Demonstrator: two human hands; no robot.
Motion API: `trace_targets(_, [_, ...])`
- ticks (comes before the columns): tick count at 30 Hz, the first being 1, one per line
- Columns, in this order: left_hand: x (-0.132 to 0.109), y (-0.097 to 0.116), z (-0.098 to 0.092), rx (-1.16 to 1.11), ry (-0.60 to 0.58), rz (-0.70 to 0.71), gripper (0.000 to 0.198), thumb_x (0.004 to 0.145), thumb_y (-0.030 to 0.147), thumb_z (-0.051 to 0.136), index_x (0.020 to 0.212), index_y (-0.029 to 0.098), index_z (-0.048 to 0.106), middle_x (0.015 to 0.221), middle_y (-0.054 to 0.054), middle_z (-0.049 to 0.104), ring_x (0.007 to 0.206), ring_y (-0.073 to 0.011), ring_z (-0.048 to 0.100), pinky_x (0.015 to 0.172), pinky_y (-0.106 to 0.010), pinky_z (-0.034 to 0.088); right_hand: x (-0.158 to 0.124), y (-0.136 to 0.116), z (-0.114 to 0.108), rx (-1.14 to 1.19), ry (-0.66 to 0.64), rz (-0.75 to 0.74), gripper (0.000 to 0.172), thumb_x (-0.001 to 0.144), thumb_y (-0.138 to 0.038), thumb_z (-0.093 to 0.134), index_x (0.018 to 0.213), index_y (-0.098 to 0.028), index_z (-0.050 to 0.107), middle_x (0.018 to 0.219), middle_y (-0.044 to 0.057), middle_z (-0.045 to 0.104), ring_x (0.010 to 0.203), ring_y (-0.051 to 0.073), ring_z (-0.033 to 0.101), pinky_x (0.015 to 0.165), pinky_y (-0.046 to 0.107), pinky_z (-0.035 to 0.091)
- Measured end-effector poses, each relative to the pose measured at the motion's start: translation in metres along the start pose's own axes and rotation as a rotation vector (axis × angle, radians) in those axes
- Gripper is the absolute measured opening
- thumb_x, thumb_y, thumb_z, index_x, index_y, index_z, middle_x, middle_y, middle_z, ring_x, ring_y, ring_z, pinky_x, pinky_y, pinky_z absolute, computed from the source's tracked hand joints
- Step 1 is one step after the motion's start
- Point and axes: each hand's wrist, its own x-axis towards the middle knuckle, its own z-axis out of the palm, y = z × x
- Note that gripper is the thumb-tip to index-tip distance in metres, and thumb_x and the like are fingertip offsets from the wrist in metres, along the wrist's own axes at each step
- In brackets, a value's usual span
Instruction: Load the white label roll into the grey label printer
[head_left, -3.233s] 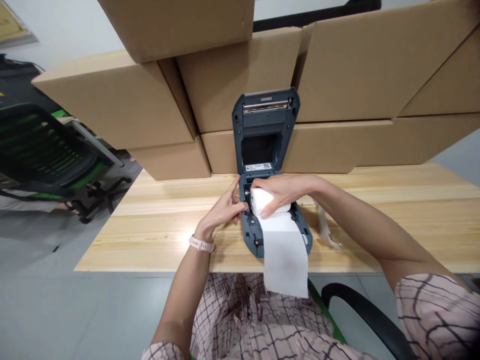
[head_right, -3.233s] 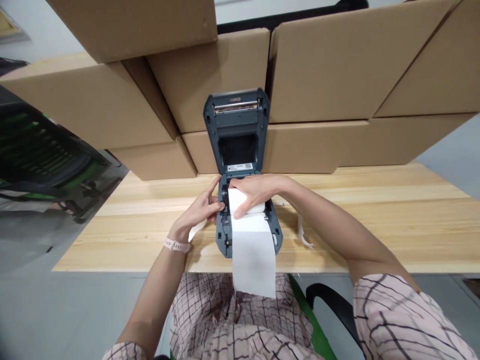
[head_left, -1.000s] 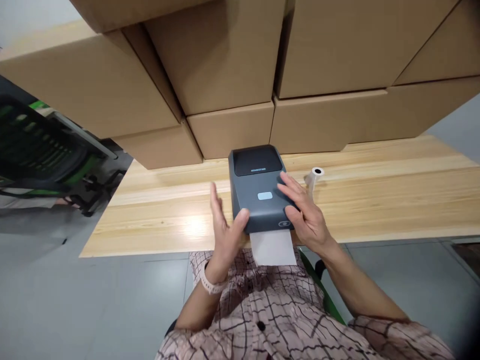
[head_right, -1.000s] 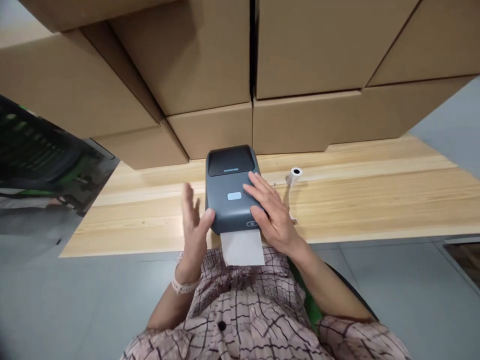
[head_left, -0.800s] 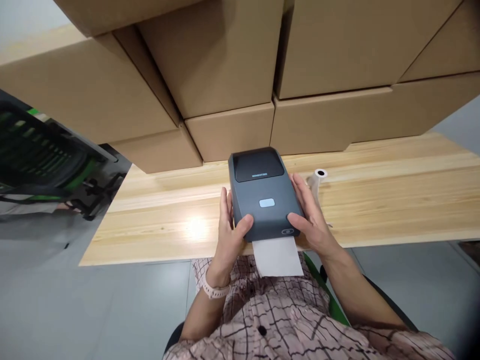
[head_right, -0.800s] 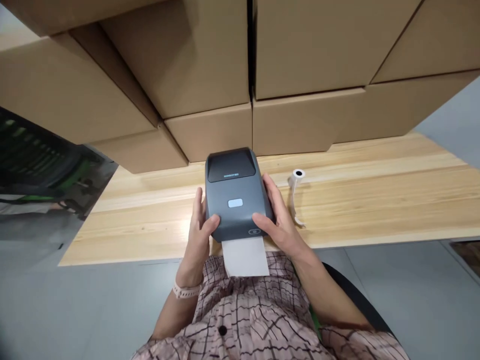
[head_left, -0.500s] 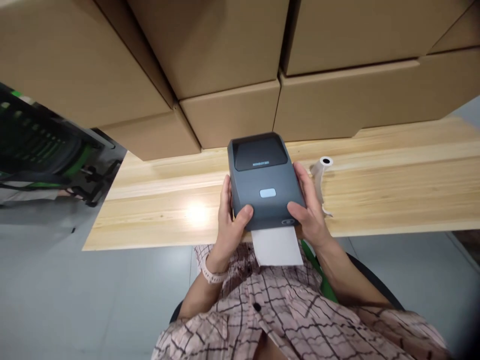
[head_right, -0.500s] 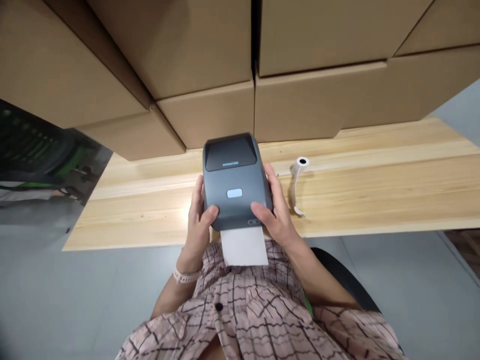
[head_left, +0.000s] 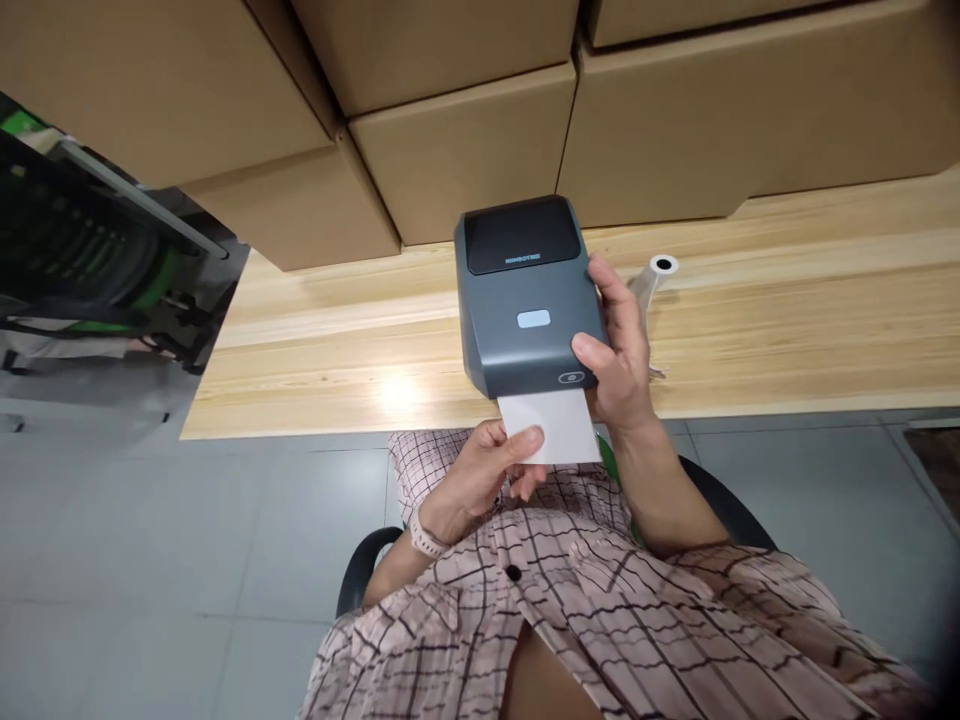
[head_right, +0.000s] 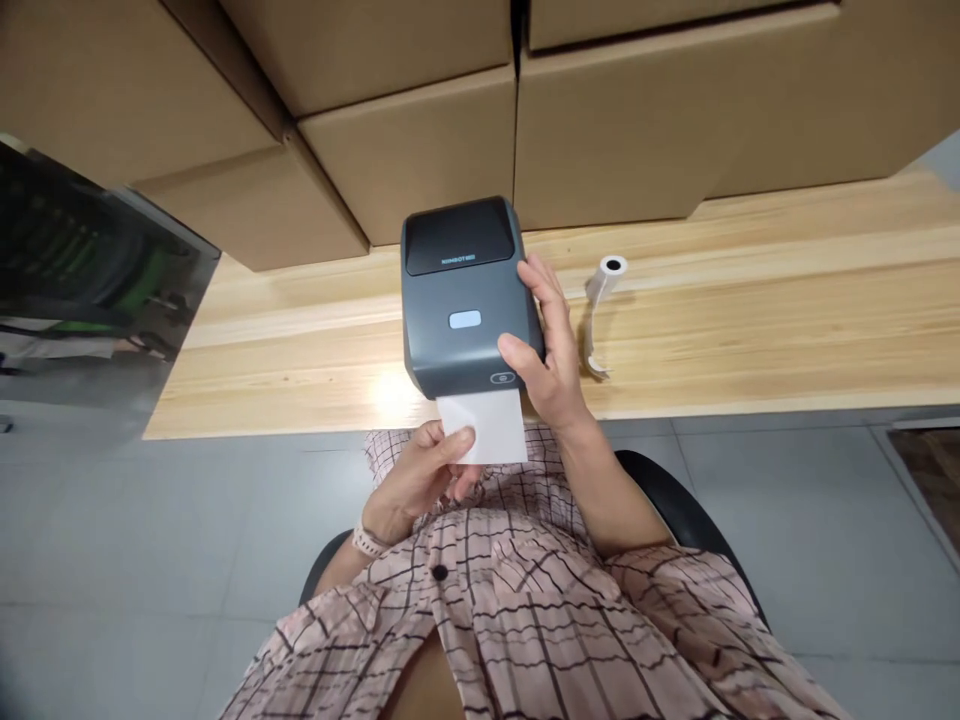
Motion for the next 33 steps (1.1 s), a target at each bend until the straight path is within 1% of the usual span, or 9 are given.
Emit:
trace_targets(4, [-0.003, 0.006, 0.005, 0.034, 0.009, 0.071, 0.064, 0.088, 0.075, 0.075, 0.059, 0.019, 0.06, 0.051, 0.002, 0.058, 0.038, -0.0052, 0.04, 0.041, -0.023, 0.029, 0.002, -0.003, 0.001, 0.117, 0.152, -0.088, 0.062, 0.107, -0.059, 0.045, 0.165, -0.038, 0.037, 0.182, 0.004, 0.031, 0.169, 0.033, 0.029, 0.133, 0.066, 0.035])
trace_targets(8, [-0.002, -0.005, -0.005, 0.186, 0.032, 0.053, 0.063, 0.09, 0.076, 0.073, 0.066, 0.018, 0.065, 0.058, -0.002, 0.063, 0.048, -0.0086, 0.05, 0.049, -0.024, 0.039, 0.004, -0.014, -0.007, -0.112, 0.154, -0.137, 0.036, 0.109, -0.052, 0.047, 0.138, -0.041, 0.065, 0.18, -0.009, 0.034, 0.171, 0.038, 0.022, 0.135, 0.076, 0.021])
trace_targets(13, [0.001, -0.006, -0.024, 0.35, 0.03, 0.22, 0.067, 0.096, 0.077, 0.062, 0.064, 0.019, 0.058, 0.058, 0.001, 0.053, 0.054, -0.0104, 0.045, 0.052, -0.025, 0.035, 0.004, -0.027, -0.02, -0.291, 0.095, -0.238, 0.035, 0.11, -0.057, 0.046, 0.129, -0.048, 0.074, 0.176, -0.016, 0.041, 0.17, 0.043, 0.023, 0.134, 0.079, 0.015])
trace_targets(16, [-0.003, 0.0, -0.034, 0.426, 0.178, 0.372, 0.061, 0.104, 0.065, 0.059, 0.065, 0.018, 0.062, 0.059, 0.0, 0.056, 0.055, -0.0115, 0.049, 0.054, -0.026, 0.037, 0.01, -0.034, -0.027, -0.337, 0.013, -0.239, 0.038, 0.11, -0.061, 0.045, 0.131, -0.047, 0.074, 0.174, -0.012, 0.046, 0.17, 0.043, 0.023, 0.134, 0.079, 0.012])
trace_targets(22, [0.004, 0.005, -0.045, 0.467, 0.69, 0.86, 0.027, 0.107, 0.035, 0.061, 0.089, 0.02, 0.075, 0.078, 0.0, 0.07, 0.069, -0.0133, 0.064, 0.064, -0.025, 0.053, 0.037, -0.043, -0.03, -0.351, -0.133, -0.288, 0.028, 0.11, -0.048, 0.051, 0.104, -0.036, 0.076, 0.156, -0.005, 0.068, 0.168, 0.037, 0.031, 0.137, 0.076, 0.01])
trace_targets(24, [0.013, 0.0, -0.045, 0.552, 0.767, 0.976, 0.021, 0.104, 0.033, 0.067, 0.121, 0.024, 0.075, 0.113, -0.006, 0.077, 0.104, -0.0195, 0.073, 0.089, -0.033, 0.063, 0.032, -0.037, -0.027, -0.315, -0.105, -0.3, 0.027, 0.11, -0.049, 0.052, 0.109, -0.036, 0.075, 0.16, -0.004, 0.065, 0.168, 0.037, 0.033, 0.136, 0.076, 0.014])
trace_targets(27, [0.026, -0.013, -0.042, 0.628, 0.636, 0.893, 0.07, 0.102, 0.037, 0.071, 0.166, 0.031, 0.045, 0.166, -0.014, 0.054, 0.15, -0.0305, 0.057, 0.116, -0.047, 0.058, 0.005, -0.019, -0.018, -0.157, 0.042, -0.25, 0.04, 0.108, -0.058, 0.055, 0.14, -0.039, 0.067, 0.175, 0.0, 0.047, 0.166, 0.037, 0.037, 0.135, 0.073, 0.026])
trace_targets(30, [0.031, -0.026, -0.038, 0.589, 0.519, 0.767, 0.08, 0.106, 0.04, 0.066, 0.175, 0.034, 0.025, 0.178, -0.016, 0.038, 0.158, -0.0326, 0.05, 0.116, -0.046, 0.061, -0.031, 0.0, -0.005, 0.037, 0.17, -0.052, 0.063, 0.109, -0.059, 0.05, 0.168, -0.037, 0.041, 0.18, 0.005, 0.037, 0.166, 0.034, 0.038, 0.133, 0.065, 0.038])
trace_targets(33, [0.031, -0.03, -0.037, 0.594, 0.52, 0.797, 0.078, 0.109, 0.044, 0.06, 0.176, 0.034, 0.023, 0.181, -0.015, 0.033, 0.162, -0.0334, 0.045, 0.122, -0.05, 0.057, -0.052, 0.008, 0.004, 0.12, 0.201, 0.04, 0.065, 0.112, -0.056, 0.042, 0.173, -0.036, 0.034, 0.18, 0.004, 0.037, 0.167, 0.031, 0.035, 0.136, 0.06, 0.036])
